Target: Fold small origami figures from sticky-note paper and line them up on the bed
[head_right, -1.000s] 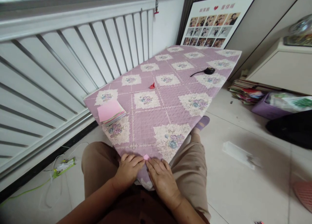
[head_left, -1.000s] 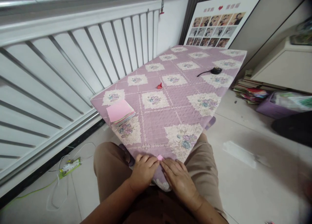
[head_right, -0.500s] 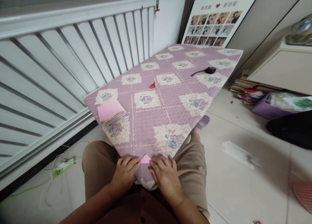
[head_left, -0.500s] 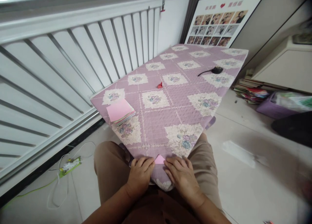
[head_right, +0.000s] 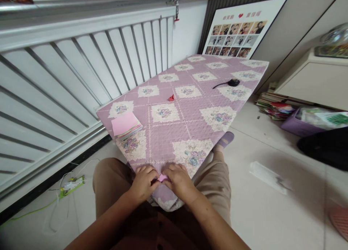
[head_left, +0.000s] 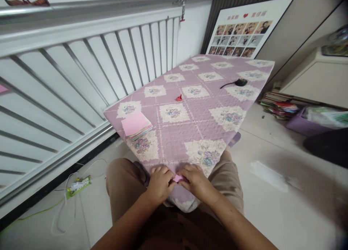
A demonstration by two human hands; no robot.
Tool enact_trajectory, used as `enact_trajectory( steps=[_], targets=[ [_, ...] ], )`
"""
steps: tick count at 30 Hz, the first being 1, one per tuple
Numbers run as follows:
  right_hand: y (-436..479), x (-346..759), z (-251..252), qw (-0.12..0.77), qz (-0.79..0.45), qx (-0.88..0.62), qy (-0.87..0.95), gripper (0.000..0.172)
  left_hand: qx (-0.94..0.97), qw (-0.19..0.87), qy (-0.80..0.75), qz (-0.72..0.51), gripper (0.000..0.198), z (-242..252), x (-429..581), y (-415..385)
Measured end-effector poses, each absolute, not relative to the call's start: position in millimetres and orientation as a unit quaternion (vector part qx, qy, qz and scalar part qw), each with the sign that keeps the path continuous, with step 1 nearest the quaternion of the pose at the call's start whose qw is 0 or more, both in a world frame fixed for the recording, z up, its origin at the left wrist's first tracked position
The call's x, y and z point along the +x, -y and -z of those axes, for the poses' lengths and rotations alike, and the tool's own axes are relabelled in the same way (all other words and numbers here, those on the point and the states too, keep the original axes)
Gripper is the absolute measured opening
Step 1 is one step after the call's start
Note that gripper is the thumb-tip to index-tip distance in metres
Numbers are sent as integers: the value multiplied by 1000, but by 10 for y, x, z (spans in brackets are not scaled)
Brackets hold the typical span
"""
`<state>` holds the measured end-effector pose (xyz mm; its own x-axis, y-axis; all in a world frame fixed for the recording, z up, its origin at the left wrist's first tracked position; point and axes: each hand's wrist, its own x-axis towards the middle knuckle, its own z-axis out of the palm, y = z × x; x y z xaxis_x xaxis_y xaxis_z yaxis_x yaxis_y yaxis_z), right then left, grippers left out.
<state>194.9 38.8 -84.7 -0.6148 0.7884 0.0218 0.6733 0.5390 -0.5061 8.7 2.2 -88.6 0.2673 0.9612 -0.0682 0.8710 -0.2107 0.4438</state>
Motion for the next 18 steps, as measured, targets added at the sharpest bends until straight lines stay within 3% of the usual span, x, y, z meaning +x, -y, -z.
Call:
enact_trajectory(
  steps=[5, 13, 18],
  targets=[
    [-398, 1956, 805, 135, -218, -408, 876, 10, 758, 217, -597, -151, 9, 878, 89, -26],
    [-387, 1836, 849, 184, -112, -397, 892, 18, 690, 272, -614, -270, 12, 949, 195, -115],
    [-402, 1810, 775, 173, -114, -424, 882, 12, 688, 272, -611, -282, 12, 910, 271, -152]
  ],
)
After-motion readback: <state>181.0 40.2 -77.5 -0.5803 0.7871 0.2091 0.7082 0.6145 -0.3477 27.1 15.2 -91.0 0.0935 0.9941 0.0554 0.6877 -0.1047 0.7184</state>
